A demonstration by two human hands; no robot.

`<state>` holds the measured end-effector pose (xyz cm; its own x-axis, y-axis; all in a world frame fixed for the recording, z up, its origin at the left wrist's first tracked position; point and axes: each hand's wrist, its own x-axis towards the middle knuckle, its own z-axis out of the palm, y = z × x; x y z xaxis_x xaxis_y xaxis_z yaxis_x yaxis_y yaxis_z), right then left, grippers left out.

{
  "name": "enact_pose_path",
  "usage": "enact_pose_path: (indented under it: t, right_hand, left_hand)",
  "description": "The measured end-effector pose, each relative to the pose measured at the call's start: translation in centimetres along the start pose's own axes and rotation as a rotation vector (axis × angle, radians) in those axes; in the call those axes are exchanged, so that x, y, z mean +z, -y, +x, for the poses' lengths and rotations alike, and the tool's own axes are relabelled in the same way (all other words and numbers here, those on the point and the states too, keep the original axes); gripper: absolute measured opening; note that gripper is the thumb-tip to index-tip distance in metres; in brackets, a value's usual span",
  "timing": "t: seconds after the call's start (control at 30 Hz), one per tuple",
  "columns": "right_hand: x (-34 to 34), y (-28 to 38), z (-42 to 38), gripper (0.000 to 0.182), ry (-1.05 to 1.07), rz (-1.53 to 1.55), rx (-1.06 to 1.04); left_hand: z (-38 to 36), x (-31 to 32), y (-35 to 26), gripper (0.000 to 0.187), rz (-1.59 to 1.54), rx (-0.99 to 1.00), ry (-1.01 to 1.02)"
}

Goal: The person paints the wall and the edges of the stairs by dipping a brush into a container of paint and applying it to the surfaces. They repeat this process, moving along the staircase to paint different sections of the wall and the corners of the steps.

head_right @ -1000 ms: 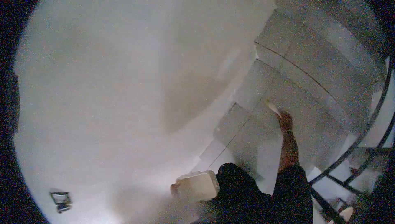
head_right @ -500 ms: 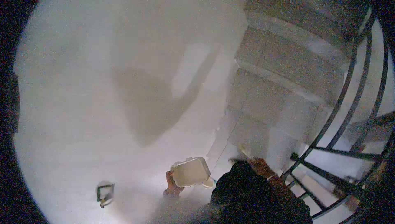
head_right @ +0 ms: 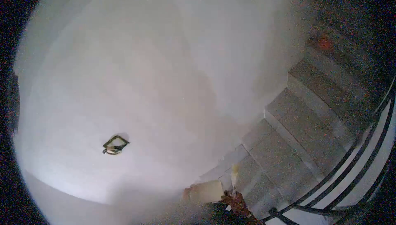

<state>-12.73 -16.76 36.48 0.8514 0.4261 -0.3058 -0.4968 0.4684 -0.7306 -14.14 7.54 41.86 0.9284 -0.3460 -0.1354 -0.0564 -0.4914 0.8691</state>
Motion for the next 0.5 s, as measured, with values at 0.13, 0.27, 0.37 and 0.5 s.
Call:
enact_pose_path:
  t: [0.13, 0.27, 0.37, 0.5]
  right_hand:
    - [0.8, 2.1, -1.5, 0.017, -0.076, -0.118, 0.048]
    - [2.1, 4.6, -2.9, 0.018, -0.072, -0.101, 0.034]
    - [2.5, 5.5, -3.1, 0.018, -0.089, -0.091, 0.004]
    - [3.4, 6.6, -2.9, 0.019, -0.061, -0.150, -0.008]
  left_hand:
    - [-0.9, 1.3, -3.0, 0.064, -1.197, -0.456, -0.208]
    - [-0.8, 1.5, -3.5, 0.062, -1.079, -0.436, -0.231]
    - [-1.9, 1.8, -4.0, 0.060, -1.167, -0.343, -0.173]
    - [-2.0, 1.2, -5.4, 0.060, -1.140, -0.255, -0.168]
